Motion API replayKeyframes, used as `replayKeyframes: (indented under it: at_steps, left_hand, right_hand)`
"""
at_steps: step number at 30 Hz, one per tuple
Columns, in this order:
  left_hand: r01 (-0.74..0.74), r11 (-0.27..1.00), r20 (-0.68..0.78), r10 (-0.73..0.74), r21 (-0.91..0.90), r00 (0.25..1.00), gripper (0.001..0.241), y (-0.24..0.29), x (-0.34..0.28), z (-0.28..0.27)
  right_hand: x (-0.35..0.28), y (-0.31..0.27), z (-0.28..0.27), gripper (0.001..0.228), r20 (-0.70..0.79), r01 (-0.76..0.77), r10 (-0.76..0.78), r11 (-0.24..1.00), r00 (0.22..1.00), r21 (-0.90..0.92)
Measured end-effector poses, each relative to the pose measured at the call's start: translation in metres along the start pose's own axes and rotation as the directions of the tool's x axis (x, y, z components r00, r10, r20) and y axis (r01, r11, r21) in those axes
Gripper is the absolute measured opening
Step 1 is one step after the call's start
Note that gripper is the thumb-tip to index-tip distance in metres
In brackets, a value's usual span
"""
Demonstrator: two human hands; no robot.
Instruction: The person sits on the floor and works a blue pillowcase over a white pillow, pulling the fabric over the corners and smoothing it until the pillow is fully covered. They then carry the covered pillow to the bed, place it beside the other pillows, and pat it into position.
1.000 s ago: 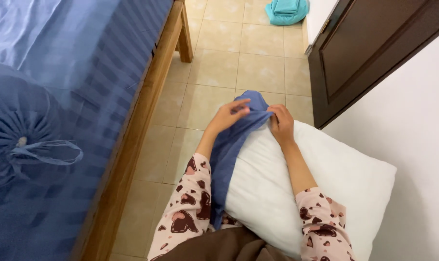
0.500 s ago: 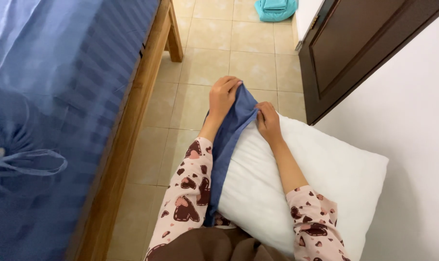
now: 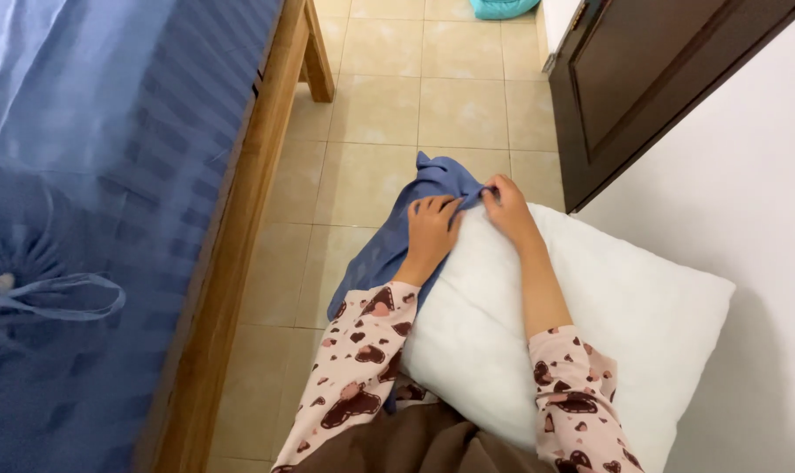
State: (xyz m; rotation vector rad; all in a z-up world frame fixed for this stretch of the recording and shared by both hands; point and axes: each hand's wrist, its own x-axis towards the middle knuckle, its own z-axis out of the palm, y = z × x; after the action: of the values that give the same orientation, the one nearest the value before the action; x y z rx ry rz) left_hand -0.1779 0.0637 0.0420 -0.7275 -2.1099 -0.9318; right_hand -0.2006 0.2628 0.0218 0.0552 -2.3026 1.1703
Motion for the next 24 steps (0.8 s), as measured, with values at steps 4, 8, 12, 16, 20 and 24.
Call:
replayKeyframes:
  at_steps: [4, 8, 12, 16, 20, 24]
  left_hand:
    - [0.003, 1.0, 0.016, -0.002, -0.012, 1.0, 0.017, 0.002, 0.003, 0.014]
    - [-0.126, 0.99, 0.034, 0.128, -0.057, 0.991, 0.017, 0.028, 0.002, 0.017]
    - [-0.01, 0.988, 0.075, 0.022, -0.157, 0.997, 0.017, 0.035, -0.015, 0.011]
    - [0.057, 0.981, 0.161, -0.027, -0.184, 0.987, 0.025, 0.043, -0.031, -0.01]
    - [0.127, 0.973, 0.305, -0.064, -0.193, 0.95, 0.051, 0.06, -0.079, -0.065]
    - [0.071, 0.945, 0.39, 0.063, -0.32, 0.919, 0.067, 0.056, -0.135, -0.127]
  right_hand:
    - [0.009, -0.027, -0.004, 0.028, 0.275, 0.25, -0.235, 0.968, 0.932, -0.019]
    - [0.032, -0.03, -0.005, 0.028, 0.192, 0.28, -0.23, 0.915, 0.954, -0.291]
    - [0.053, 0.004, -0.03, 0.028, 0.206, 0.36, -0.296, 0.75, 0.933, -0.554]
    - [0.052, 0.079, -0.043, 0.03, 0.551, 0.275, 0.093, 0.791, 0.829, -0.547]
    - [0.023, 0.199, -0.04, 0.037, 0.63, -0.25, 0.426, 0.902, 0.65, -0.352]
    - [0.015, 0.166, -0.048, 0.037, 0.55, -0.279, 0.433, 0.897, 0.714, -0.344]
